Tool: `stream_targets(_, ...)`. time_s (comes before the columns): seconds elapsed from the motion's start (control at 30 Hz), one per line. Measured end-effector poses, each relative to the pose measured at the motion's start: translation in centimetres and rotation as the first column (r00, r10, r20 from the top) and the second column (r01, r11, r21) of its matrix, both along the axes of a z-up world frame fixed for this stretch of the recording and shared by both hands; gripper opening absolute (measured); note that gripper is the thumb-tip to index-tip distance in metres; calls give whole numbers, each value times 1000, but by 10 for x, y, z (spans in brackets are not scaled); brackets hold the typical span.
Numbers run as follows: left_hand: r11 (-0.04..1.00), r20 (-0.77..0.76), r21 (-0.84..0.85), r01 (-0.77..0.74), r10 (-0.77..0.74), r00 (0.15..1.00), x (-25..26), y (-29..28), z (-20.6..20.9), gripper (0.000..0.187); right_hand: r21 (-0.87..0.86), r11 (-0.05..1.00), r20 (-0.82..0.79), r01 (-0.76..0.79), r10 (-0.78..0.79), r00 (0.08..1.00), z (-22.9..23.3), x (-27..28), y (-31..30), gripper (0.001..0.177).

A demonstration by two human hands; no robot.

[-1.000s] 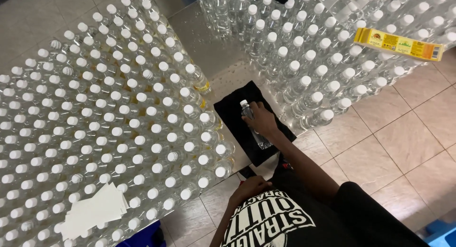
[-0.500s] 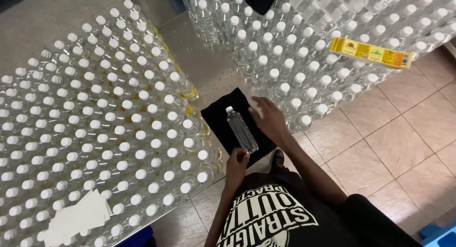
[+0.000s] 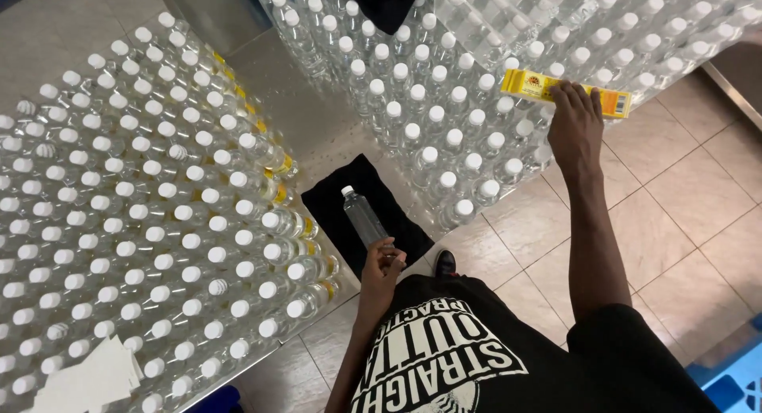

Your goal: Manually applying adhesive labels to clear plastic water bottles in a production environment.

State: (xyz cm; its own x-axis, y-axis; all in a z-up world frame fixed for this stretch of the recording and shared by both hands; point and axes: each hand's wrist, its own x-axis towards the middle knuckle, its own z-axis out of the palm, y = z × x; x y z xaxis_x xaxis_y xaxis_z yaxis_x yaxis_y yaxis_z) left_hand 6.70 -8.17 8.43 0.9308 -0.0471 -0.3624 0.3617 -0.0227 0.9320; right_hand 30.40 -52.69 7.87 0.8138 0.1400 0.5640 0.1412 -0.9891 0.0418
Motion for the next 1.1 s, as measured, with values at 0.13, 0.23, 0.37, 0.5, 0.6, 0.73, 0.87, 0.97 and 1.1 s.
stream_targets(0.13, 1000, 55, 9, 24, -25, 998, 4, -9, 7, 40, -32, 999, 94, 10, -7, 996, -23, 9, -20, 24)
stream_targets(0.23, 1000, 84, 1, 25, -25, 996, 4, -12, 4, 37, 59, 998, 112, -31, 24, 993, -23, 10, -24, 13)
stream_targets(0.37, 998, -6, 55, -13, 14, 1000, 3, -20, 40, 37, 343, 927, 100, -154, 127, 987, 25, -9, 0, 18)
stream_targets(0.5, 999, 6, 46, -8, 8, 1000, 3, -16, 40, 37, 339, 928, 169, -155, 102, 980, 21, -3, -9, 21)
stream_targets(0.6, 999, 4, 53, 3, -3, 1000, 1, -13, 40, 34, 308, 945, 173, -114, 62, 983, 17, -2, -15, 20)
stream_targets(0.73, 998, 8, 64, 28, -29, 1000, 0, -9, 55, 35, 433, 893, 126, -122, 74, 989, 29, -7, -8, 20)
stream_targets(0.87, 999, 75, 27, 29, -31, 997, 5, -1, 67, 46, 504, 814, 369, -290, 101, 924, 86, -36, 47, 21)
stream_targets(0.97, 998, 195, 64, -1, -11, 981, 25, 11, 84, 48, 671, 706, 198, -229, 127, 972, 110, -72, 93, 14)
stream_targets(1.1, 997, 344, -48, -63, 75, 936, 41, 10, 118, 45, 868, 481, -50, -122, 328, 943, 119, -114, 156, 23)
